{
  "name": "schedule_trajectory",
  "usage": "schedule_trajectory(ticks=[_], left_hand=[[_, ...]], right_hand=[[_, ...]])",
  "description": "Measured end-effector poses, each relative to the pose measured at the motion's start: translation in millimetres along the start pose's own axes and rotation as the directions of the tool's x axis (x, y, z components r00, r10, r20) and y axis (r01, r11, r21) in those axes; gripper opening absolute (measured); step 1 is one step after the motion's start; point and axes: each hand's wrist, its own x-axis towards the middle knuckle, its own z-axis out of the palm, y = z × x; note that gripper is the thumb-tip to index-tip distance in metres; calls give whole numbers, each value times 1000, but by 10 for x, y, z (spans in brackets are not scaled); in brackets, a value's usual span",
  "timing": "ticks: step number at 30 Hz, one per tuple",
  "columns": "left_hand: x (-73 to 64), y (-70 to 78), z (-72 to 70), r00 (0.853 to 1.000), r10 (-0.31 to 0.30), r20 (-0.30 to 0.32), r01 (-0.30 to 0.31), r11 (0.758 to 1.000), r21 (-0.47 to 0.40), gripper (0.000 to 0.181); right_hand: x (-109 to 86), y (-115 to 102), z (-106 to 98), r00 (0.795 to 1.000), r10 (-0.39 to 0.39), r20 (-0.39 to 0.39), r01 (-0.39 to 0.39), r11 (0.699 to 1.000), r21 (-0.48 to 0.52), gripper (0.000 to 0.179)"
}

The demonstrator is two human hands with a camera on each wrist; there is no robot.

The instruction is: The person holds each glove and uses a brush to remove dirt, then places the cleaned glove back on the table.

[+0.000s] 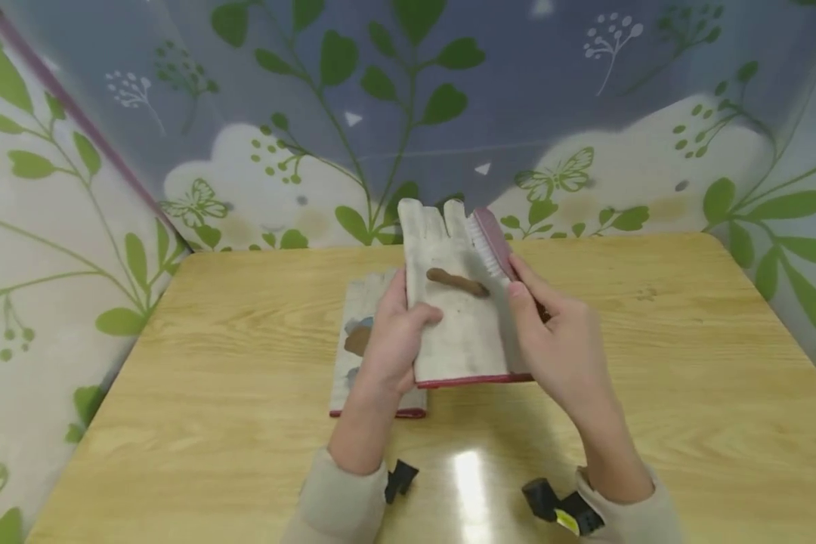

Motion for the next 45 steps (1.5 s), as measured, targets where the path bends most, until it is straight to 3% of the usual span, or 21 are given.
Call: schedule_trajectory(ticks=[2, 3, 4, 6, 8, 10, 12, 15, 19, 23, 26, 29, 33, 38, 42, 45], left_hand=[[5, -3, -5, 999, -36, -10, 36, 999, 3, 78], [9, -5, -9, 999, -46, -21, 46, 999, 8, 77], [13, -6, -13, 998, -49, -30, 50, 999, 17, 77], [25, -6, -22, 998, -40, -51, 42, 998, 44, 80], [34, -7, -30, 998, -23, -54, 26, 998, 54, 84], [36, -4, -34, 999, -19, -46, 21, 999, 45, 87], [29, 1, -35, 999, -30, -34, 30, 999, 19, 87], [19, 22, -36, 998, -46, -37, 46, 999, -3, 86], [17, 58, -55, 997, -59, -49, 57, 998, -38, 85], [21, 64, -91, 996, -86, -24, 83, 990, -111, 84], [31, 53, -112, 995, -99, -10, 96, 982, -165, 82], [45, 43, -124, 995, -98, -9, 95, 976, -198, 81], [60, 34, -136, 995, -95, -13, 90, 974, -210, 77], [74, 17, -132, 994, -112, -5, 108, 968, -227, 75], [75, 12, -129, 993, -118, -4, 113, 961, -252, 75], [70, 26, -149, 994, -110, -21, 100, 954, -282, 74]], right_hand=[[-10, 1, -19, 991, -133, -17, 132, 990, -50, 38], [-13, 1, -18, 975, -220, -5, 219, 971, -97, 36], [-16, -4, -8, 952, -306, 18, 305, 939, -157, 32], [-22, -19, 29, 889, -452, 72, 453, 844, -288, 31], [-39, -46, 57, 846, -517, 132, 526, 764, -374, 40], [-73, -83, 64, 843, -513, 160, 524, 721, -452, 44], [-115, -119, 36, 861, -486, 147, 489, 712, -504, 34], [-162, -156, -29, 899, -424, 108, 409, 726, -553, 32], [-156, -168, -95, 954, -287, 81, 290, 829, -479, 37], [-135, -154, -133, 982, -156, 109, 182, 936, -302, 36], [-118, -142, -150, 987, -70, 143, 97, 977, -191, 36], [-89, -124, -154, 986, -4, 169, 25, 992, -124, 37], [-66, -85, -145, 984, 25, 175, -21, 999, -27, 37], [-64, -58, -166, 994, 22, 105, -30, 997, 71, 38], [-75, -85, -228, 1000, 8, 11, -8, 1000, 30, 37], [-125, -121, -334, 1000, 3, 20, 0, 993, -118, 37]])
